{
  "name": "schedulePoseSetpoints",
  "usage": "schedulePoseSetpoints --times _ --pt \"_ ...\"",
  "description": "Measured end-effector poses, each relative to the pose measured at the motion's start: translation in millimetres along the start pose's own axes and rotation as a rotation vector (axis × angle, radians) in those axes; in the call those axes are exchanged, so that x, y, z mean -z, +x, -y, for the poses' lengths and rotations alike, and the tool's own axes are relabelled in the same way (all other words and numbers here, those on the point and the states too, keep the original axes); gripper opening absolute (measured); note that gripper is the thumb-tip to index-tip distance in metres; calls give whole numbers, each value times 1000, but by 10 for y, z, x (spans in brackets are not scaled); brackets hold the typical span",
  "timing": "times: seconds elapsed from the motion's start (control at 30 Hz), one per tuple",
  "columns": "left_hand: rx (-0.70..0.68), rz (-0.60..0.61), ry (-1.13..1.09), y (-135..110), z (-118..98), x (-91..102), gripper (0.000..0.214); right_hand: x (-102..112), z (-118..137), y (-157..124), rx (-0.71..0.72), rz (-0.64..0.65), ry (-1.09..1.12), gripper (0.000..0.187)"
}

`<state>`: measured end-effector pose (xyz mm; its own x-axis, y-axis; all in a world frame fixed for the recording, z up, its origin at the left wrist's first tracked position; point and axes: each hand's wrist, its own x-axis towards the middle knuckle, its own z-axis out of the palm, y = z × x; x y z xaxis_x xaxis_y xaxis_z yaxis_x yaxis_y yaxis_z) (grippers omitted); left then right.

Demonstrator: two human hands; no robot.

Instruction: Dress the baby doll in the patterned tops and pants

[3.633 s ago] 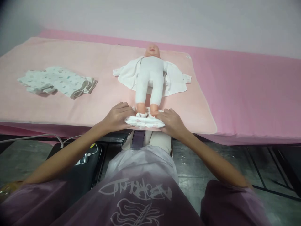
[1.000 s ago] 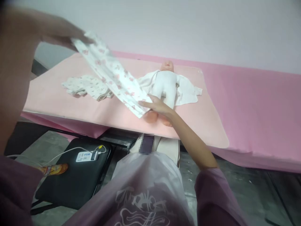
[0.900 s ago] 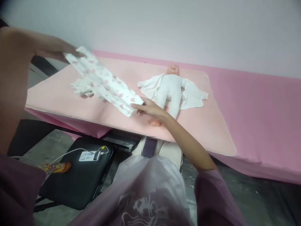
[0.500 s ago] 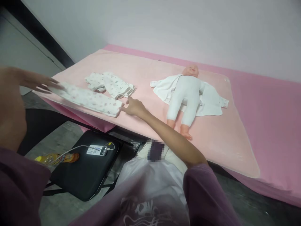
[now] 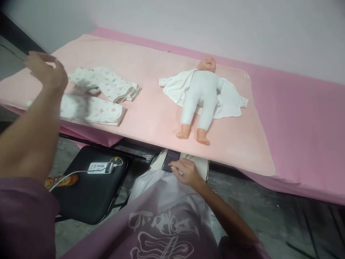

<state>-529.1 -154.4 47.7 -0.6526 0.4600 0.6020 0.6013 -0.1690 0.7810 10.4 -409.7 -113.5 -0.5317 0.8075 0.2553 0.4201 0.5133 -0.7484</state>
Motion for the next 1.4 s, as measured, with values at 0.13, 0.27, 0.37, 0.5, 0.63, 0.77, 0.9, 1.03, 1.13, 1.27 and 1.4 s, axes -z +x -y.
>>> schedulePoseSetpoints --times 0.13,0.27,0.37,0.5,0.63,0.77,0.9,1.03,1.13,1.27,1.4 --pt "90 132 -7 -925 -690 -572 38 -287 -543 -191 -286 15 -117 47" --pt "-356 415 -394 -2538 -1569 -624 14 -376 -828 -133 -387 65 -200 50" --pt "-332 580 -387 -3079 -1852 -490 26 -331 -841 -211 -353 35 -167 49" --pt "-329 679 -252 -2933 -1744 -468 30 -137 -621 -452 -183 -92 -51 47" --pt "-360 745 -120 -2657 -1557 -745 36 266 -279 -509 189 -209 -24 38" --pt "-396 799 -65 -2461 -1432 -1468 53 954 39 31 328 -332 -181 26" --pt "-355 849 -87 -2342 -1383 -2286 66 1629 66 1154 190 -319 -378 26" --pt "-334 866 -43 -2397 -1344 -2636 67 1932 -328 2284 -4 -125 -531 51" --pt "-271 864 16 -2474 -1272 -2647 70 1945 -676 2852 -139 11 -605 59" --pt "-241 841 86 -2510 -1155 -2670 71 1910 -913 3278 -235 6 -620 54" --pt "-331 788 213 -2504 -1074 -2754 69 1936 -950 3529 -273 -6 -647 47"
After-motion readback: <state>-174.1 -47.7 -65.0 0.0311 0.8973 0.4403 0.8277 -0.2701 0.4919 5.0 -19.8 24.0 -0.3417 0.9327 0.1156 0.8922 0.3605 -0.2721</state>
